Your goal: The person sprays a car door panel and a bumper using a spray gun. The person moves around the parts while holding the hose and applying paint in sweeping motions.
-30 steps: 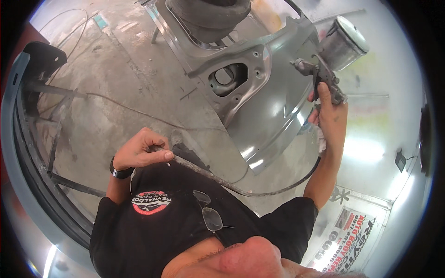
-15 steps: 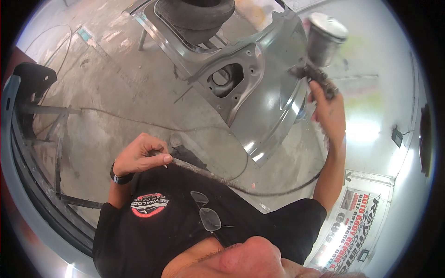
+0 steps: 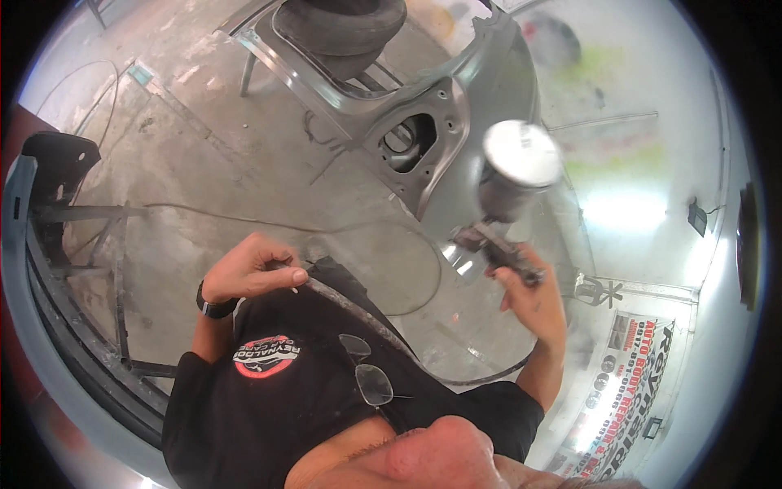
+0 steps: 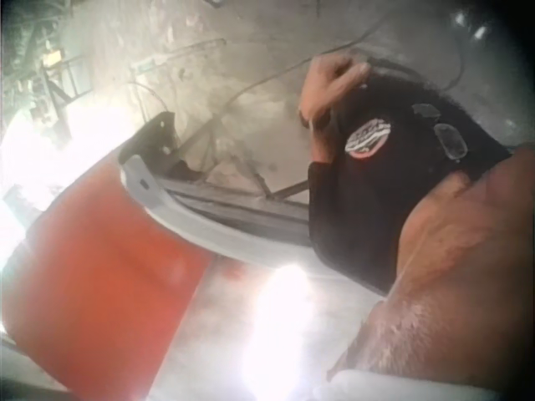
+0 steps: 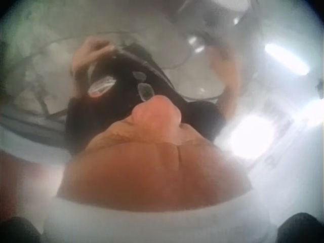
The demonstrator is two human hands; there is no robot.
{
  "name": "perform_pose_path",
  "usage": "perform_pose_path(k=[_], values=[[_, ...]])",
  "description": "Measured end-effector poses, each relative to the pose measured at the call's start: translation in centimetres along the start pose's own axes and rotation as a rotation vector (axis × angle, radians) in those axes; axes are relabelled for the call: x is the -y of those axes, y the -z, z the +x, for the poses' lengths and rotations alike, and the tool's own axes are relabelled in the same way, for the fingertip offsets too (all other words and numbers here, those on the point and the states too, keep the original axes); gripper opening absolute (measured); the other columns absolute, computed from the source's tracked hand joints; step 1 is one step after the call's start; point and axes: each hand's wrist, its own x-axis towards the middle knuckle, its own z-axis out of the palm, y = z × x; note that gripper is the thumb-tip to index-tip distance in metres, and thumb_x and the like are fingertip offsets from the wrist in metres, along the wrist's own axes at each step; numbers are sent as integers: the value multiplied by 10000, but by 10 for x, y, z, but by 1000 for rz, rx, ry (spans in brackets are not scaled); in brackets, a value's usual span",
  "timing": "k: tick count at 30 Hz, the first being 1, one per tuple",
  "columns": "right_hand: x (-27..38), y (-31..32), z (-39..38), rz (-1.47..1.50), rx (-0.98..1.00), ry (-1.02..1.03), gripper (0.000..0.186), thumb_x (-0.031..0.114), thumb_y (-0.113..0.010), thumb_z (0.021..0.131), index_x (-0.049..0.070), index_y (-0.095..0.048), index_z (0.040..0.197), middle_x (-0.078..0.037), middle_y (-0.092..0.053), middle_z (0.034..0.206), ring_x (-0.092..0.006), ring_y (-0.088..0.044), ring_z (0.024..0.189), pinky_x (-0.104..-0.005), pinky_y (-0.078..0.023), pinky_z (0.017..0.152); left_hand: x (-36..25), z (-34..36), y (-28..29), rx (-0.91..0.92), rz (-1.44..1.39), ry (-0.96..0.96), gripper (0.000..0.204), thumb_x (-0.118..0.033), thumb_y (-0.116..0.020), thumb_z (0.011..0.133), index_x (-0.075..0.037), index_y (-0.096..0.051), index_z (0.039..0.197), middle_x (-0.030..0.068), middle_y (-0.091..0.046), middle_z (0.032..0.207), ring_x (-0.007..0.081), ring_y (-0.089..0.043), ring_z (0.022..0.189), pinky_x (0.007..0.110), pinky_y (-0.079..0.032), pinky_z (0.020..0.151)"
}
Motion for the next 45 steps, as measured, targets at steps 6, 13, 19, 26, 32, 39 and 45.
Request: perform_pose_path(k=[6,13,19,26,32,39,45], values=[[14,-6,-4,66,-708,-116,289,279,-556,1001,18,-637,1098,-47,-670,872,-80,-511,484,-229,-393,452,1,-9,33,22,180,-166,374,-341,-700,919,-6,-656,758,21,-536,577,94,-462,528,301,-356,477],[23,-39,1,189,-372,-52,297,237,-449,1020,-2,-600,1109,-71,-683,919,-115,-533,465,-239,-389,444,-2,-26,52,-49,39,-92,342,-301,-716,916,-13,-641,749,6,-516,573,80,-455,525,285,-336,463],[36,-46,20,191,-468,44,503,430,-434,1038,-41,-590,1121,-87,-701,959,-131,-556,482,-259,-418,469,10,-42,95,-111,33,-71,365,-311,-700,922,-4,-635,737,-3,-512,573,66,-445,520,276,-338,447],[49,-54,47,427,-820,-27,479,427,-459,1030,-23,-583,1136,-84,-684,972,-132,-531,471,-246,-403,453,5,-30,163,-154,-111,13,305,-236,-706,914,-15,-626,720,-18,-555,651,52,-465,637,247,-350,558],[79,-65,54,490,-954,-130,498,437,-501,1029,-22,-559,1215,-120,-675,1014,-128,-516,469,-232,-392,441,-44,-7,222,-71,-56,128,370,-285,-695,901,-8,-580,684,5,-521,626,91,-439,594,274,-334,545],[140,-62,67,390,-899,-293,472,437,-468,1028,-4,-631,1068,-69,-687,959,-115,-543,497,-242,-399,473,-84,45,292,141,70,66,301,-245,-719,917,-4,-647,752,10,-593,663,68,-530,617,256,-398,540],[188,-63,98,367,-1041,-410,437,417,-499,1025,-1,-622,1065,-68,-679,921,-120,-537,473,-242,-388,448,-111,121,358,317,165,38,324,-278,-730,913,0,-657,763,7,-589,648,72,-520,586,265,-387,510]])
